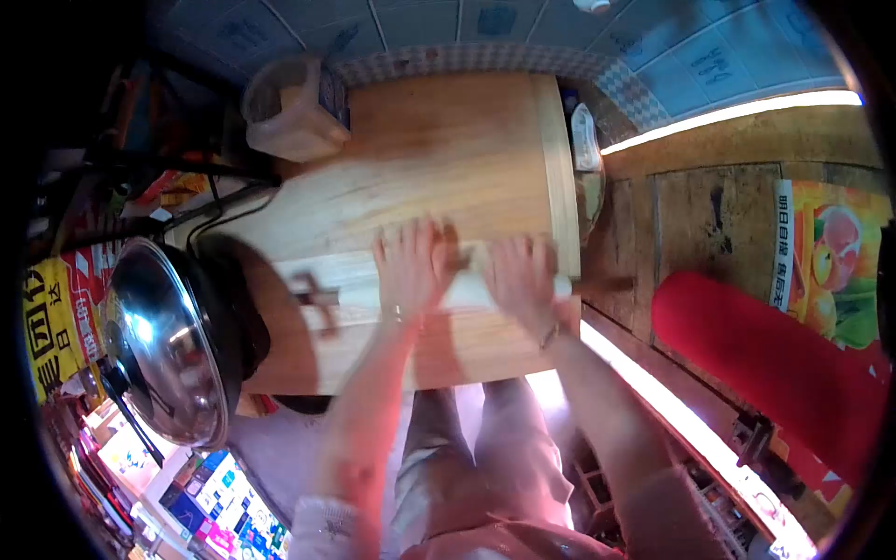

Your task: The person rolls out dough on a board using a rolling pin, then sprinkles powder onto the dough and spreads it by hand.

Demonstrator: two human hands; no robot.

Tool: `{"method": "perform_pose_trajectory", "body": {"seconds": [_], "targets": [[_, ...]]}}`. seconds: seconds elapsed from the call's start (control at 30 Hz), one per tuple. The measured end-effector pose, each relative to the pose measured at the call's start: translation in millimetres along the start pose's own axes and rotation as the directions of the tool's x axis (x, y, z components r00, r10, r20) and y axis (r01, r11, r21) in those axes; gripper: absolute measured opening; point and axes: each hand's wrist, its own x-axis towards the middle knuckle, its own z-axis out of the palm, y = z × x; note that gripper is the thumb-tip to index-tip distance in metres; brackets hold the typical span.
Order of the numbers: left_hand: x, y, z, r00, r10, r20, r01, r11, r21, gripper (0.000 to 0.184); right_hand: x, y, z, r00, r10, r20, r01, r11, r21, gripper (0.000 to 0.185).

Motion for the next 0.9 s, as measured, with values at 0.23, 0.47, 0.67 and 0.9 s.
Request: {"method": "perform_pose_trajectory", "body": {"seconds": [0.23, 0.47, 0.67, 0.9], "targets": [[123, -54, 5, 0.973, -0.119, 0.195, 0.156, 0.97, -0.186, 0.044, 69, 134, 9, 0.941, 0.242, -0.236, -0.177, 0.948, 0.266, 0.032], [99, -68, 25, 0.938, 0.142, -0.316, -0.099, 0.984, 0.149, 0.047, 35, 169, -6, 0.968, 0.241, 0.069, -0.247, 0.963, 0.105, 0.039], [75, -50, -48, 0.976, -0.059, 0.212, 0.053, 0.998, 0.033, 0.032, -73, 101, -18, 0.863, 0.017, 0.505, -0.175, 0.947, 0.268, 0.045], [-45, -86, -30, 0.998, 0.021, 0.062, -0.005, 0.97, -0.242, 0.042, -171, 2, -11, 0.922, -0.048, 0.384, -0.064, 0.959, 0.275, 0.041]]}}
